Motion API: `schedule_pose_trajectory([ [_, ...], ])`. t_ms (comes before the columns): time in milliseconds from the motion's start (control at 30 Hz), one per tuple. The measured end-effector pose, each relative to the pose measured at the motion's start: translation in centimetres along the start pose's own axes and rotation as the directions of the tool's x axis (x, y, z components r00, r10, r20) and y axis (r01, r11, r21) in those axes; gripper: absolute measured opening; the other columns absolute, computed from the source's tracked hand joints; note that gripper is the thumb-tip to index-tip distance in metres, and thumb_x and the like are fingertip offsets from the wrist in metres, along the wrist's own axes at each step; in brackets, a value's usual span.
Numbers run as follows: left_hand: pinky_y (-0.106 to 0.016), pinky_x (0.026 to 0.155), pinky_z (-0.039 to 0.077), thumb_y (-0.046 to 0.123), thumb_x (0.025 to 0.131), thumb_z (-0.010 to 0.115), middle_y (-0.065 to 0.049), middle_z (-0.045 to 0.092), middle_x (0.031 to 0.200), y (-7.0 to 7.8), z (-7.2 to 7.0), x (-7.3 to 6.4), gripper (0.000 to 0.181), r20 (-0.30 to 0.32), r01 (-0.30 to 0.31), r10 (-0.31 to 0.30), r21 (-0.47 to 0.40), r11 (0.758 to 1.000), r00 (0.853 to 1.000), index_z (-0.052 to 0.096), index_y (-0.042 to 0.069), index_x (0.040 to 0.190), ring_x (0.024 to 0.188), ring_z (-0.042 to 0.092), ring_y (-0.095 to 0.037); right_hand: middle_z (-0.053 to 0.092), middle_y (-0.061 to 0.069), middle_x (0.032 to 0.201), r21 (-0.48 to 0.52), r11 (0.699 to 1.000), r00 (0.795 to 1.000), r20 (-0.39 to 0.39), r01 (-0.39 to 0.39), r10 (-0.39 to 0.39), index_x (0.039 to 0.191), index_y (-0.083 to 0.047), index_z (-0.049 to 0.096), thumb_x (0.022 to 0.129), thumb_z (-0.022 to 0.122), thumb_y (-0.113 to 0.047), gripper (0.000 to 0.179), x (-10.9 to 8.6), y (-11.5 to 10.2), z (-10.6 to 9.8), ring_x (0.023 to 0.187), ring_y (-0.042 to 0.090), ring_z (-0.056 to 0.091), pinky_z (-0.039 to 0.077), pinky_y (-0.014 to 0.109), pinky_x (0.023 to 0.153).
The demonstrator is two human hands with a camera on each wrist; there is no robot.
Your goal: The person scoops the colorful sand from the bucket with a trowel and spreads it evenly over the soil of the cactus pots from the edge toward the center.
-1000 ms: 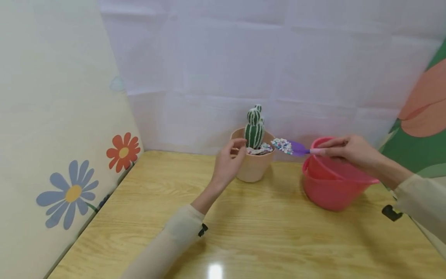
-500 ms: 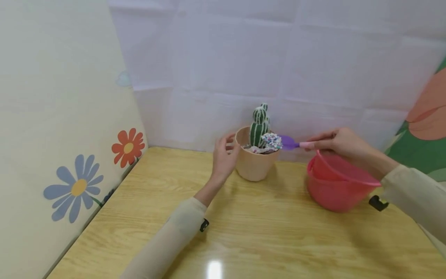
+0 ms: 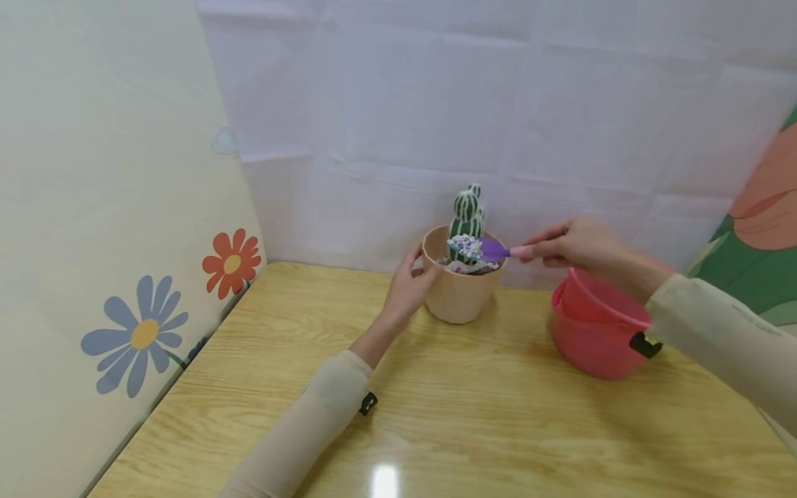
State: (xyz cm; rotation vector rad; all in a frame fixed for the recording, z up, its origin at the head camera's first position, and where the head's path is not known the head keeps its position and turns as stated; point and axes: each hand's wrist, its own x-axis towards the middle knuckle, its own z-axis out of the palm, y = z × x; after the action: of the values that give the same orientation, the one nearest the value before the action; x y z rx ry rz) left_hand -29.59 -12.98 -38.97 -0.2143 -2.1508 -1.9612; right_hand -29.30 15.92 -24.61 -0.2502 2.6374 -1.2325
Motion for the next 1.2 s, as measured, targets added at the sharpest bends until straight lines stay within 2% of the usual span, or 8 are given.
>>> schedule_pose_trajectory([
  [100,-0.045,0.100,0.050,0.019,0.099,0.068,-0.010,0.041,0.157,-0.1,0.0,0.0,0.065,0.006,0.006,-0.006,-0.021,1.000,1.000,0.040,0.012,0.157,0.125,0.052,-0.036,0.075,0.005,0.105,0.061,0.998,1.000,0.028,0.008,-0.010,0.117,-0.008,0.078,0.081,0.087,-0.040,0.048,0.4,-0.1,0.5,0.077,0.010,0.057,0.053,0.023,0.067],
  [200,-0.045,0.101,0.050,0.019,0.099,0.068,-0.009,0.041,0.158,-0.2,0.1,0.1,0.065,0.008,0.015,-0.015,-0.027,1.000,1.000,0.040,0.012,0.157,0.125,0.052,-0.036,0.076,0.009,0.102,0.124,0.992,0.999,0.051,-0.006,0.000,0.116,-0.004,0.077,0.082,0.087,-0.034,0.046,0.8,0.0,1.0,0.063,0.007,0.049,0.046,0.020,0.055],
  [433,-0.045,0.102,0.050,0.022,0.097,0.070,-0.005,0.041,0.158,-0.2,0.2,0.2,0.068,0.011,0.032,-0.031,-0.038,0.999,0.999,0.040,0.014,0.157,0.127,0.051,-0.035,0.075,0.014,0.100,0.227,0.973,0.997,0.079,-0.041,0.023,0.117,0.005,0.073,0.081,0.089,-0.024,0.049,1.6,-0.2,2.4,0.062,0.008,0.051,0.044,0.017,0.052],
  [567,-0.047,0.102,0.049,0.021,0.097,0.070,-0.005,0.040,0.159,-0.1,0.3,0.0,0.068,0.020,0.037,-0.036,-0.065,0.997,0.999,0.039,0.014,0.157,0.129,0.050,-0.036,0.075,0.016,0.095,0.280,0.959,0.995,0.094,-0.050,0.025,0.118,0.009,0.071,0.085,0.084,-0.014,0.042,1.9,-0.2,2.9,0.054,0.006,0.045,0.036,0.017,0.045],
  [733,-0.046,0.102,0.050,0.020,0.097,0.070,-0.005,0.041,0.158,-0.1,0.7,0.0,0.068,0.021,0.032,-0.031,-0.084,0.996,0.999,0.040,0.011,0.157,0.127,0.051,-0.035,0.073,0.013,0.083,0.365,0.927,0.994,0.097,-0.087,0.055,0.105,0.009,0.076,0.086,0.080,-0.004,0.024,2.1,-0.5,3.3,0.050,0.006,0.044,0.033,0.016,0.042],
  [867,-0.046,0.102,0.050,0.020,0.097,0.070,-0.005,0.041,0.158,0.1,0.8,0.0,0.068,0.021,0.028,-0.026,-0.083,0.996,0.999,0.039,0.011,0.157,0.127,0.051,-0.035,0.074,0.013,0.084,0.432,0.895,0.991,0.111,-0.113,0.072,0.096,0.005,0.079,0.088,0.075,0.001,0.009,2.3,-0.6,3.4,0.049,0.005,0.046,0.035,0.015,0.043],
  [1000,-0.047,0.102,0.050,0.020,0.098,0.070,-0.007,0.040,0.158,0.1,0.7,0.1,0.067,0.024,0.019,-0.017,-0.091,0.996,1.000,0.039,0.011,0.157,0.128,0.051,-0.036,0.074,0.017,0.088,0.478,0.867,0.987,0.134,-0.140,0.086,0.090,0.002,0.080,0.089,0.073,0.003,0.007,2.5,-0.7,3.6,0.048,0.004,0.044,0.034,0.014,0.042],
  [1200,-0.047,0.102,0.049,0.020,0.098,0.069,-0.007,0.040,0.158,-0.1,0.7,0.1,0.067,0.033,0.026,-0.023,-0.097,0.995,0.999,0.039,0.011,0.157,0.128,0.051,-0.035,0.074,0.021,0.098,0.513,0.835,0.976,0.179,-0.200,0.124,0.093,0.005,0.079,0.089,0.074,0.003,0.007,3.0,-0.9,3.8,0.050,0.003,0.043,0.029,0.015,0.041],
])
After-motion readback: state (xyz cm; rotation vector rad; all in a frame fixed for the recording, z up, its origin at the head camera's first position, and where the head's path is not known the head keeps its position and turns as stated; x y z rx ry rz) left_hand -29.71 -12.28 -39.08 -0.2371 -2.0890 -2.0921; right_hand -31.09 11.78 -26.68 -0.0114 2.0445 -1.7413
